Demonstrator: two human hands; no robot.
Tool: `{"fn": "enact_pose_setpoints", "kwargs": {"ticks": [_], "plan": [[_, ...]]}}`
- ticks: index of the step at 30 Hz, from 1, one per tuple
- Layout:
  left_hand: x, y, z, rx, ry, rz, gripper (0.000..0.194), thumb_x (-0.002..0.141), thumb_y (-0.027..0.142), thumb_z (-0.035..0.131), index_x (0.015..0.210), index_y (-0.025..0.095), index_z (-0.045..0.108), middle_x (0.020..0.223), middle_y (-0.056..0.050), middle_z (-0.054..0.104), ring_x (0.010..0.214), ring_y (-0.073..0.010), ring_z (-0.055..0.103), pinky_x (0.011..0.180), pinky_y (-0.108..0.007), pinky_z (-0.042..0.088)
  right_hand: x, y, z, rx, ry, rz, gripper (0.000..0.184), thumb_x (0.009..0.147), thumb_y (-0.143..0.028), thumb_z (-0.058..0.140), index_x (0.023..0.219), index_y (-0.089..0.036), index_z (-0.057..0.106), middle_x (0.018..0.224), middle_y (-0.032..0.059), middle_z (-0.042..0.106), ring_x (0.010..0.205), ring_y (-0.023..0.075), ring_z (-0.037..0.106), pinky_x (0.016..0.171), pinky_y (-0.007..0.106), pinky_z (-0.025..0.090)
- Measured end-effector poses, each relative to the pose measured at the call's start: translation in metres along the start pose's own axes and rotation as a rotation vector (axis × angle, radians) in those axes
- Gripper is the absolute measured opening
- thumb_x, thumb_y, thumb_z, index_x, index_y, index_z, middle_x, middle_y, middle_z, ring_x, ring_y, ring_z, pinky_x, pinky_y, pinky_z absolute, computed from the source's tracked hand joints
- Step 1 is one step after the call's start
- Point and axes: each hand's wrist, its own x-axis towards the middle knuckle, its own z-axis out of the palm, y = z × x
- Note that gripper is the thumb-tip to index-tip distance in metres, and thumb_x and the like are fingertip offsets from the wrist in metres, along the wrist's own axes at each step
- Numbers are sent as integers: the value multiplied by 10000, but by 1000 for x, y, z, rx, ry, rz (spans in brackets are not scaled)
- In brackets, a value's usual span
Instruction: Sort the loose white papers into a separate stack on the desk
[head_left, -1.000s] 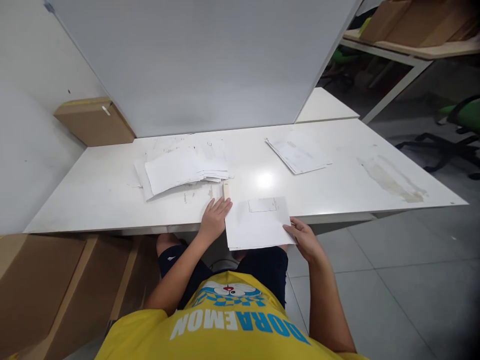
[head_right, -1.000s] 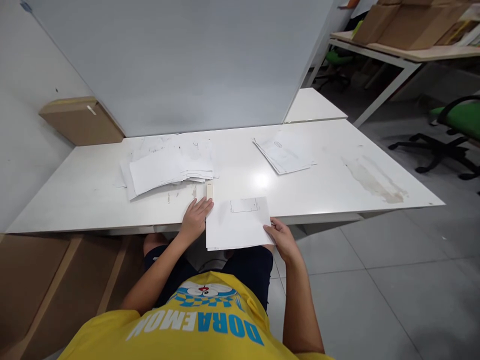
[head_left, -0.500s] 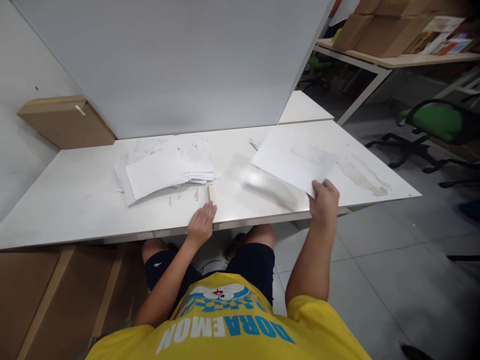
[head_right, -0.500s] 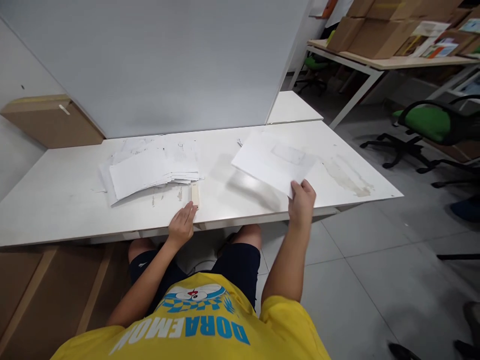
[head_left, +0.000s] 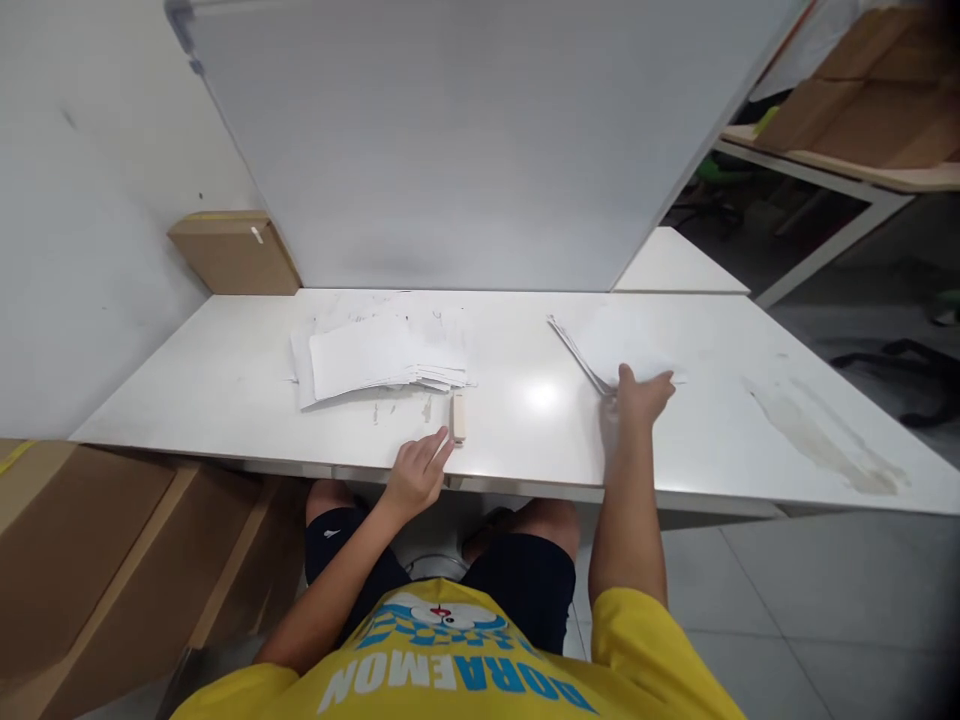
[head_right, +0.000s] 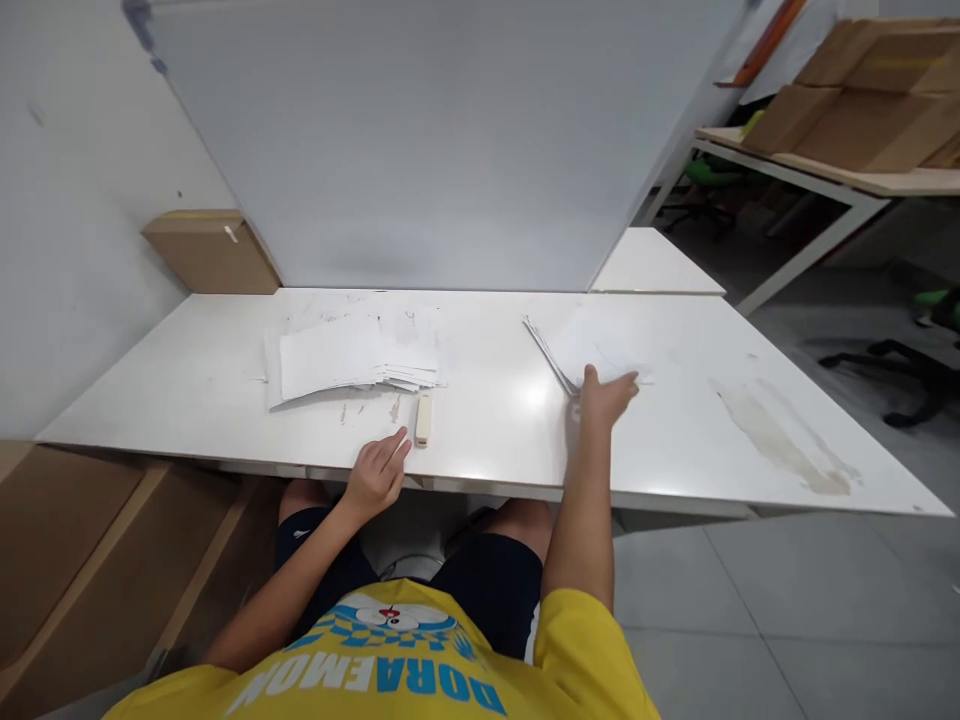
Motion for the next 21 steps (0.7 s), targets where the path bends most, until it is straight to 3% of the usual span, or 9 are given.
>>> {"fn": "enact_pose_setpoints", "kwargs": {"ticks": [2, 6, 8, 10, 12, 15, 18, 21], "plan": [[1, -21, -11, 87, -1, -90, 578, 925, 147, 436, 1492, 237, 367, 1390, -148, 587, 1209, -277, 617, 940, -437, 498, -17, 5, 1, -66, 91, 83, 988, 759, -542, 612, 1492, 9, 246, 1561, 311, 211, 1462, 435, 223, 1198, 535, 197], [14, -83, -34, 261, 65, -426, 495, 928, 241, 470, 1419, 187, 485, 1445, -157, 533, 1353, -340, 480, 1043, -510, 406, -62, 19, 3, -83, 38, 7, 834, 825, -549, 526, 1504, -107, 325, 1608, 227, 193, 1455, 402, 270, 1166, 522, 271], [21, -110, -40, 265, 16, -490, 546, 916, 303, 498, 1440, 152, 458, 1529, -168, 422, 1432, -365, 365, 1103, -550, 329, -85, 24, -1, -67, 8, -30, 777, 840, -575, 483, 1497, -178, 365, 1620, 185, 192, 1365, 384, 423, 1070, 496, 407], [23, -127, -44, 197, -71, -455, 504, 927, 301, 472, 1408, 150, 494, 1497, -160, 469, 1405, -337, 418, 1093, -523, 342, -106, 25, -6, 0, -12, -17, 736, 842, -589, 467, 1473, -214, 418, 1618, 158, 226, 1128, 334, 615, 898, 454, 520], [22, -133, -45, 131, -121, -401, 404, 957, 270, 421, 1311, 167, 586, 1385, -142, 594, 1288, -294, 552, 1025, -470, 403, -128, 22, -12, 100, -3, 10, 696, 835, -583, 478, 1427, -217, 489, 1584, 148, 321, 827, 243, 669, 724, 411, 549], [18, -129, -46, 98, -108, -328, 325, 983, 262, 406, 1143, 197, 682, 1219, -113, 706, 1076, -254, 669, 892, -420, 455, -163, 12, -13, 220, 41, -20, 597, 830, -541, 509, 1331, -227, 589, 1489, 126, 478, 599, 144, 571, 582, 349, 507], [14, -124, -46, 103, -56, -285, 282, 987, 272, 443, 1085, 207, 700, 1142, -89, 740, 1006, -246, 680, 828, -401, 459, -202, -1, -5, 272, 29, -59, 502, 846, -482, 517, 1242, -203, 649, 1362, 130, 596, 544, 114, 507, 532, 311, 459], [12, -124, -45, 97, 2, -312, 254, 988, 288, 472, 1056, 208, 703, 1108, -76, 750, 1009, -244, 670, 828, -392, 454, -232, -11, 8, 275, -45, -122, 449, 865, -455, 506, 1155, -166, 688, 1238, 139, 665, 614, 135, 551, 575, 308, 468]]}}
